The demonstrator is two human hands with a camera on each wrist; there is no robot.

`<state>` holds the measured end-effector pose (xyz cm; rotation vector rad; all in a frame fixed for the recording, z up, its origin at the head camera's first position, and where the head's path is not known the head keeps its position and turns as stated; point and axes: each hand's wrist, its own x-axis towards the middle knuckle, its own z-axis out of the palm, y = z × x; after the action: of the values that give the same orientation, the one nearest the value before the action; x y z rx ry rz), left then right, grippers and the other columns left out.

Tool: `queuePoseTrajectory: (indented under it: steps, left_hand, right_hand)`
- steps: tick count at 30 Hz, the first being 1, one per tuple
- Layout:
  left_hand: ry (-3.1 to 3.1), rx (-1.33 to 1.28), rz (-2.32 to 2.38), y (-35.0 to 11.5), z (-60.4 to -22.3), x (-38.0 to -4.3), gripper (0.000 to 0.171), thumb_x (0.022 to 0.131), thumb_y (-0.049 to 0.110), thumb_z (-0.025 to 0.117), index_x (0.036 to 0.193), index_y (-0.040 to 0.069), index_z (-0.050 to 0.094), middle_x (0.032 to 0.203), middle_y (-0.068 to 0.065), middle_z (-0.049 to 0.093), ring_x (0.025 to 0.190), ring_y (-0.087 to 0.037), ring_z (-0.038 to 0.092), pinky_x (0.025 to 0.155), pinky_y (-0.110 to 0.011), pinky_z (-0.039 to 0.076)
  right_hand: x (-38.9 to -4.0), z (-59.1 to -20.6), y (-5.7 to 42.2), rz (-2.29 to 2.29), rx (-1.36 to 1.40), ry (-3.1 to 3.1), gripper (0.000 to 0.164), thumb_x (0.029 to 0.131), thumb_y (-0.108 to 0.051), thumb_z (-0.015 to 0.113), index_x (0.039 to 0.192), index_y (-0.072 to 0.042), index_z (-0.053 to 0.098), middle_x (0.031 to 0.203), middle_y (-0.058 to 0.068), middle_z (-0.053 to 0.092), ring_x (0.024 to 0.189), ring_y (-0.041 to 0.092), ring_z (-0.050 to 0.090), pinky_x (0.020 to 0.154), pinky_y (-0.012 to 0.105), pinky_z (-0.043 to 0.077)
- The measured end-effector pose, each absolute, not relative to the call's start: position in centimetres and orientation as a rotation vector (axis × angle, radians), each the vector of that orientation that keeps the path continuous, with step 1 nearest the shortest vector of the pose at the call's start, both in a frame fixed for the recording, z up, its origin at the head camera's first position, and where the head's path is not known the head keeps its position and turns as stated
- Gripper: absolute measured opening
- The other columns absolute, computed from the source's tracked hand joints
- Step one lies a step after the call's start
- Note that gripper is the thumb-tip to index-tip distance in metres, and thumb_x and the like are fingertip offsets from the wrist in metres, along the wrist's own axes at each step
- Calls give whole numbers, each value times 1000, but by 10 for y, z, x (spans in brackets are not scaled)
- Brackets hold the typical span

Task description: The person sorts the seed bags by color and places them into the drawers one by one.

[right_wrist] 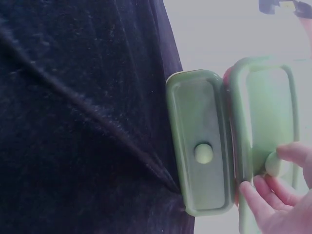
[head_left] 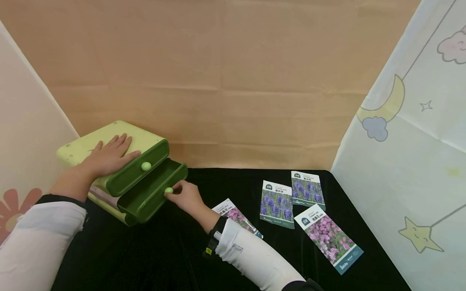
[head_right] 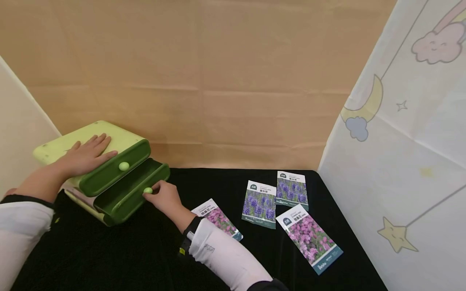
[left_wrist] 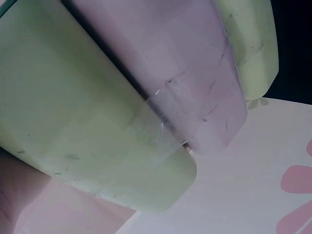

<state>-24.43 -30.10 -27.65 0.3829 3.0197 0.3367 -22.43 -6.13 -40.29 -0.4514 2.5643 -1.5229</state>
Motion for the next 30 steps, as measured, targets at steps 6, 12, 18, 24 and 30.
queuePoseTrajectory:
  steps: [6,12,18,24,30]
  left_hand:
    - [3028,381,332,-300,-276,-246,87,100,60,28,153,-5,6,156,-34,-7,142,-54,-7,107,-74,-9]
    - [3034,372,316,-301,-276,-249,89,100,60,27,151,-9,4,155,-36,-5,142,-54,-6,107,-74,-8]
    - [3028,363,316,-300,-277,-249,91,100,61,27,151,-11,5,154,-37,-2,142,-55,-3,108,-73,-6]
    - [3028,367,309,-300,-277,-249,90,100,61,26,151,-10,4,155,-36,-3,142,-54,-3,108,-73,-6]
    - [3031,362,307,-300,-277,-250,91,100,61,27,151,-11,4,155,-36,-2,142,-54,-2,108,-73,-5]
  right_hand:
    - [-222,-398,-43,-1408,-519,2576,23,88,-30,72,98,-11,66,93,0,66,74,6,58,61,20,47]
    - [-219,-392,-31,-1338,-555,2565,24,88,-30,72,100,-9,65,95,2,66,76,7,59,61,20,48]
    - [-214,-391,-20,-1275,-549,2562,25,87,-30,72,99,-10,64,93,1,65,76,8,58,62,20,48]
    - [-208,-393,-7,-1243,-552,2552,24,87,-29,72,99,-10,63,95,2,65,78,8,59,63,22,50]
    - [-204,-399,1,-1253,-556,2541,25,87,-29,72,100,-10,63,97,1,66,81,9,60,65,21,51]
